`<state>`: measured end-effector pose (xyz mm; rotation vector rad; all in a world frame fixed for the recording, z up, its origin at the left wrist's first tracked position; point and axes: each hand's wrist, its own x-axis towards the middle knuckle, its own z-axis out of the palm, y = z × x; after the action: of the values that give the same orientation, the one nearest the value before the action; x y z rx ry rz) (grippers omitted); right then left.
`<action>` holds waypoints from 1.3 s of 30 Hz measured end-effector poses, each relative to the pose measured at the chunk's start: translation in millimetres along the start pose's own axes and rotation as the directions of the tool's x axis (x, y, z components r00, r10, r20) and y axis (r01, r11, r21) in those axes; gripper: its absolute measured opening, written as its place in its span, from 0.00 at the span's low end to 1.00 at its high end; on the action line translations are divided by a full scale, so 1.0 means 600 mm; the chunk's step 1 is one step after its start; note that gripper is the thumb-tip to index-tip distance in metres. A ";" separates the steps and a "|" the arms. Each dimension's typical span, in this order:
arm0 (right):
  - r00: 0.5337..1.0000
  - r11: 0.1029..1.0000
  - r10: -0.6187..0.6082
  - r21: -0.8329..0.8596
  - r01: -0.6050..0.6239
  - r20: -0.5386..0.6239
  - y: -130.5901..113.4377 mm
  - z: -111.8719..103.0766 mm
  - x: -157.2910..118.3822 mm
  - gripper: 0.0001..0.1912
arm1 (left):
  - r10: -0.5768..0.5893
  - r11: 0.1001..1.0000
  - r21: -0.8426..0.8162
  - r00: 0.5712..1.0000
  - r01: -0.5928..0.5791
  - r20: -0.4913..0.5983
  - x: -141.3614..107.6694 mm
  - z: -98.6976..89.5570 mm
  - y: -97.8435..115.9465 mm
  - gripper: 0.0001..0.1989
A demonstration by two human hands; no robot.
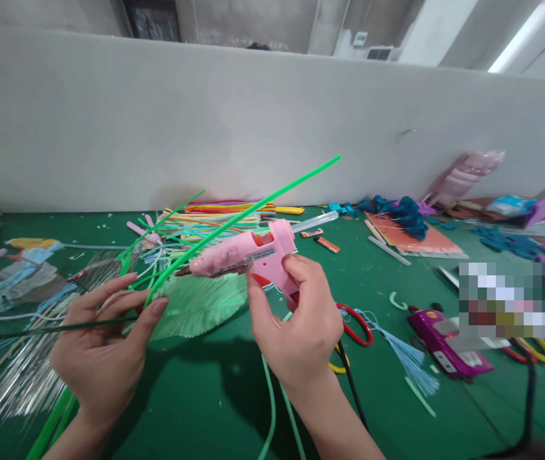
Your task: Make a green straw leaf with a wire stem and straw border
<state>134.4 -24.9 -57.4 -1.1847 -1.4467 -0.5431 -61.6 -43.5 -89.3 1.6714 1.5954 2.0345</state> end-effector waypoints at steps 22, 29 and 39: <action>1.000 1.000 0.008 0.000 -0.008 -0.006 0.005 0.000 -0.001 0.18 | 0.008 1.000 0.020 1.000 -0.008 -0.009 0.000 -0.001 0.000 0.10; 0.999 0.999 0.047 -0.004 -0.047 -0.005 0.016 -0.002 -0.004 0.18 | 0.006 1.000 0.004 1.000 -0.006 -0.020 0.001 0.001 0.003 0.12; 0.999 0.999 0.042 0.015 -0.042 0.004 0.002 -0.003 0.000 0.17 | 0.000 1.000 0.022 1.000 0.000 -0.004 -0.001 -0.003 -0.001 0.11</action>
<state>136.1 -26.1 -57.0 -1.2019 -1.4235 -0.5008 -62.9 -44.8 -89.7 1.6755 1.6255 2.0289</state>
